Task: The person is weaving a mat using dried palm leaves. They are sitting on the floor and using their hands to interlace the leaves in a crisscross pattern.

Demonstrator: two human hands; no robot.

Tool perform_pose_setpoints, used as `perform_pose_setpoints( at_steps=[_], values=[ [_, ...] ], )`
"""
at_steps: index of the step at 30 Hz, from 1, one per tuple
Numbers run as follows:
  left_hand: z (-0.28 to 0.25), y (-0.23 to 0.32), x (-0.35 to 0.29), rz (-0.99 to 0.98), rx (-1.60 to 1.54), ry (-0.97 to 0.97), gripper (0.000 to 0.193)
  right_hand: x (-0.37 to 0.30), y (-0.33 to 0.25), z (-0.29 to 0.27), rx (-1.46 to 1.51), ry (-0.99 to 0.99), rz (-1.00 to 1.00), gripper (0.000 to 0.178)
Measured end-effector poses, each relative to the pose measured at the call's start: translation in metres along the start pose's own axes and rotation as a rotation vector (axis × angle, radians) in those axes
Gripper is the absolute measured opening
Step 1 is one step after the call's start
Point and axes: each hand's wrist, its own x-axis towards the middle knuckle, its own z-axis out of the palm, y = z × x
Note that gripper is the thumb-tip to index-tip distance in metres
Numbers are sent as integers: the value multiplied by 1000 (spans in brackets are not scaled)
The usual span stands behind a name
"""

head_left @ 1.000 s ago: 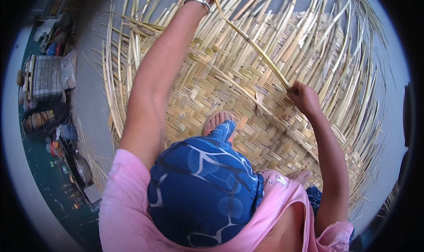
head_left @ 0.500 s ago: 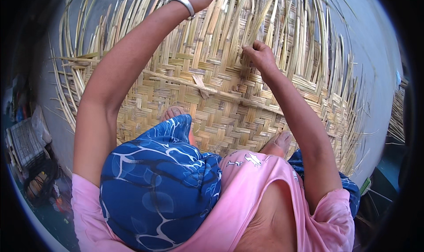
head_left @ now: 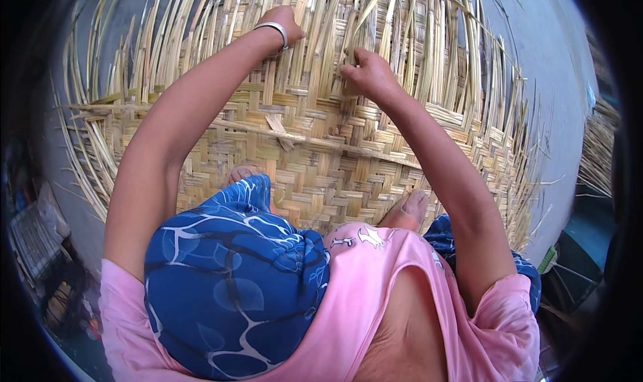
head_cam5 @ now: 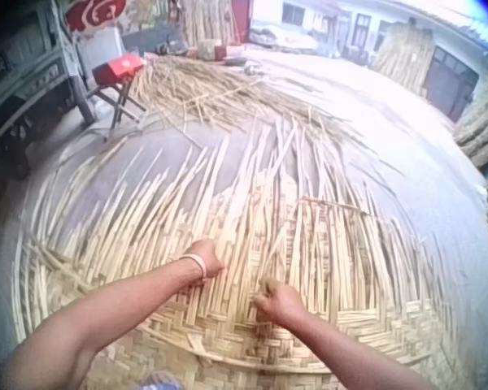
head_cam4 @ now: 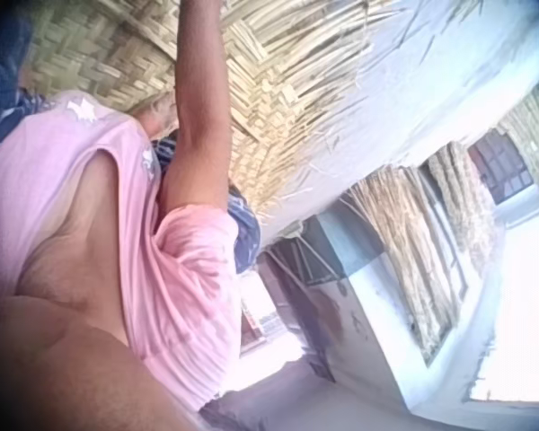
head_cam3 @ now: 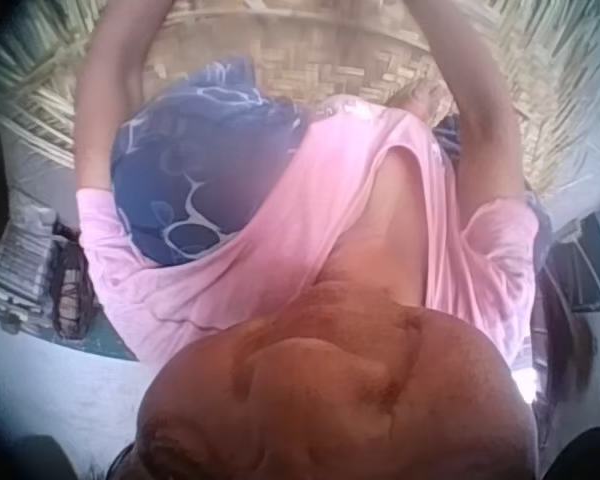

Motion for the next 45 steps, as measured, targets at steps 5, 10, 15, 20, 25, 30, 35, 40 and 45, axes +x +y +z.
perform_pose_setpoints(
  at_steps=[5, 10, 15, 20, 25, 30, 35, 40, 45],
  values=[
    [3, -19, 2, 6, -419, -65, 24, 20, 1, 1, -343, -48, -20, 24],
    [0, -6, 5, 54, -109, -99, 22, 22, -19, 0, -375, -95, 86, 28],
    [-21, -8, -11, -41, -557, -391, 27, 30, -6, 3, -356, 13, 103, 25],
    [-20, -23, -36, 69, -940, -336, 28, 24, -23, 2, -455, -24, 73, 24],
    [-28, -40, -38, 137, -1520, -610, 42, 11, -28, 4, -483, 22, 74, 21],
    [-29, -20, -20, 83, -1311, -783, 55, 21, -22, 8, -345, 55, 142, 23],
    [-31, 1, -10, -10, -1187, -998, 41, 28, 11, 7, 38, 130, 161, 28],
    [-35, 16, -12, -65, -1036, -913, 36, 22, 27, 3, 320, 62, 154, 31],
    [-5, 14, 7, 80, -923, -833, 30, 16, 31, 4, 181, 110, 3, 33]
  ],
)
